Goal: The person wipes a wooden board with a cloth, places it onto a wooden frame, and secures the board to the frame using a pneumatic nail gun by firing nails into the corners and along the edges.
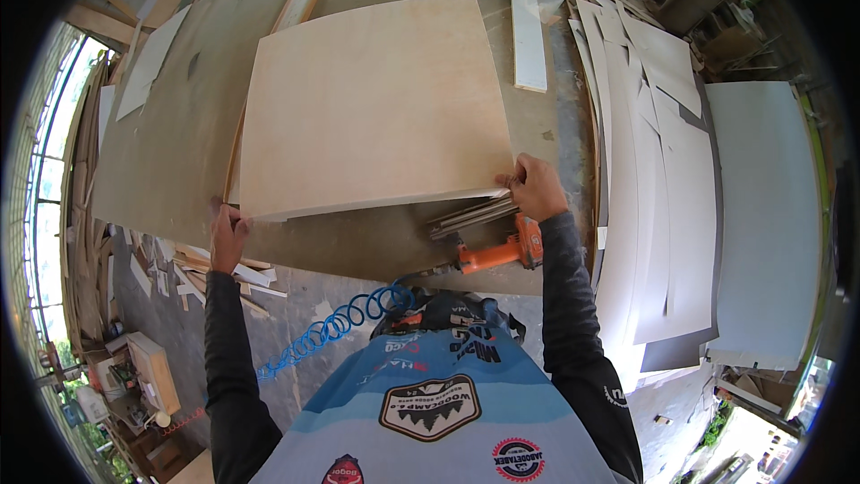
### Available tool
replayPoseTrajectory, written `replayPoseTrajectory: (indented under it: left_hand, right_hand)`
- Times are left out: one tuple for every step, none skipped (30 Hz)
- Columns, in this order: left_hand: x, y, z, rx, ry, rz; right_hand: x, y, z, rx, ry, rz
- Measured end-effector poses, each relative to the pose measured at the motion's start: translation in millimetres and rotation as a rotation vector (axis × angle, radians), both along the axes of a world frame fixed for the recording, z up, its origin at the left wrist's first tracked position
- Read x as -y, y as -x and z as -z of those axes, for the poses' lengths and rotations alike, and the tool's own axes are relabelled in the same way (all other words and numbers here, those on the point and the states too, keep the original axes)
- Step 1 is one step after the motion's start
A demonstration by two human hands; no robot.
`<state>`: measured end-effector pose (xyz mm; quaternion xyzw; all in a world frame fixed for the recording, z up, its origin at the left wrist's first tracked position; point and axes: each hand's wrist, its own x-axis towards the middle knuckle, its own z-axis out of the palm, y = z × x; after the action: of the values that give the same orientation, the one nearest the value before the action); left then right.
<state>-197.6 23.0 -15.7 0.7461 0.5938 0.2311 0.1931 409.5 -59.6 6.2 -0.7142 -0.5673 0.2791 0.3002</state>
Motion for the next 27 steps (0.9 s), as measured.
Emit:
replayPoseTrajectory:
  left_hand:
    - [0.7, -0.9, -0.3, 0.025, 0.022, -0.015]
    - [1.0, -2.3, -1.3, 0.050, 0.042, -0.029]
    - [1.7, -3.8, -2.3, 0.075, 0.063, -0.042]
    - [3.0, -5.8, -3.2, 0.115, 0.076, -0.052]
    - [4.2, -9.4, -5.2, 0.155, 0.088, -0.060]
    - [4.7, -11.0, -5.3, 0.195, 0.101, -0.069]
    - [5.0, -9.8, -3.9, 0.200, 0.101, -0.070]
    - [5.9, -8.1, -2.3, 0.207, 0.100, -0.073]
    - [6.7, -6.7, -0.6, 0.214, 0.100, -0.075]
    - [7.4, -5.4, 1.0, 0.215, 0.101, -0.087]
    - [7.7, -5.0, 1.8, 0.217, 0.103, -0.098]
    - [7.7, -4.8, 2.6, 0.219, 0.105, -0.109]
    - [7.6, -4.8, 3.7, 0.238, 0.111, -0.120]
    - [7.5, -4.6, 4.1, 0.255, 0.117, -0.129]
    - [7.4, -4.3, 4.9, 0.273, 0.123, -0.139]
    - [7.3, -3.2, 6.2, 0.282, 0.123, -0.129]
    - [7.1, -1.6, 6.6, 0.289, 0.121, -0.120]
    - [7.2, -0.4, 7.3, 0.297, 0.120, -0.111]
    - [7.9, 0.8, 8.1, 0.294, 0.123, -0.113]
    - [7.6, -0.2, 6.3, 0.290, 0.126, -0.111]
    - [7.4, -0.8, 4.9, 0.287, 0.130, -0.109]
    - [7.3, -0.8, 4.3, 0.284, 0.134, -0.107]
    - [6.6, -1.3, 3.5, 0.279, 0.139, -0.105]
    - [6.0, -2.1, 2.5, 0.274, 0.144, -0.103]
    - [5.6, -3.1, 1.3, 0.261, 0.147, -0.101]
    - [5.5, -4.1, -0.2, 0.251, 0.145, -0.100]
    - [5.5, -4.7, -0.7, 0.241, 0.144, -0.100]
  right_hand:
    - [3.4, 1.1, 4.4, -0.070, 0.028, 0.064]
    - [6.6, 4.1, 4.4, -0.140, 0.054, 0.129]
    - [9.4, 8.5, 4.7, -0.097, 0.019, 0.172]
    - [12.0, 14.9, 5.3, -0.053, -0.017, 0.216]
    - [14.5, 21.6, 4.8, -0.009, -0.053, 0.261]
    - [17.1, 27.4, 5.1, -0.012, -0.079, 0.319]
    - [19.7, 33.3, 6.0, -0.015, -0.106, 0.378]
    - [21.4, 39.3, 6.6, -0.017, -0.134, 0.435]
    - [22.7, 47.4, 7.2, -0.086, -0.182, 0.508]
    - [23.6, 56.2, 8.0, -0.155, -0.230, 0.580]
    - [24.4, 61.8, 8.8, -0.225, -0.278, 0.653]
    - [25.0, 64.4, 10.8, -0.150, -0.303, 0.664]
    - [25.5, 66.2, 14.0, -0.076, -0.327, 0.674]
    - [26.4, 67.2, 17.8, -0.002, -0.351, 0.685]
    - [27.4, 67.2, 23.2, -0.080, -0.327, 0.726]
    - [28.4, 66.9, 29.2, -0.158, -0.302, 0.767]
    - [27.9, 68.5, 28.7, -0.238, -0.277, 0.806]
    - [27.8, 69.5, 27.9, -0.239, -0.278, 0.808]
    - [27.5, 70.6, 26.7, -0.241, -0.278, 0.811]
    - [27.6, 71.6, 24.9, -0.243, -0.280, 0.817]
    - [27.4, 70.5, 26.4, -0.246, -0.285, 0.815]
    - [26.6, 68.4, 28.7, -0.249, -0.291, 0.812]
    - [25.6, 66.9, 30.0, -0.253, -0.295, 0.809]
    - [25.4, 66.2, 31.1, -0.293, -0.301, 0.816]
    - [25.4, 65.4, 32.1, -0.334, -0.306, 0.821]
    - [25.0, 65.5, 31.3, -0.374, -0.316, 0.824]
    - [25.1, 65.5, 30.5, -0.373, -0.323, 0.820]
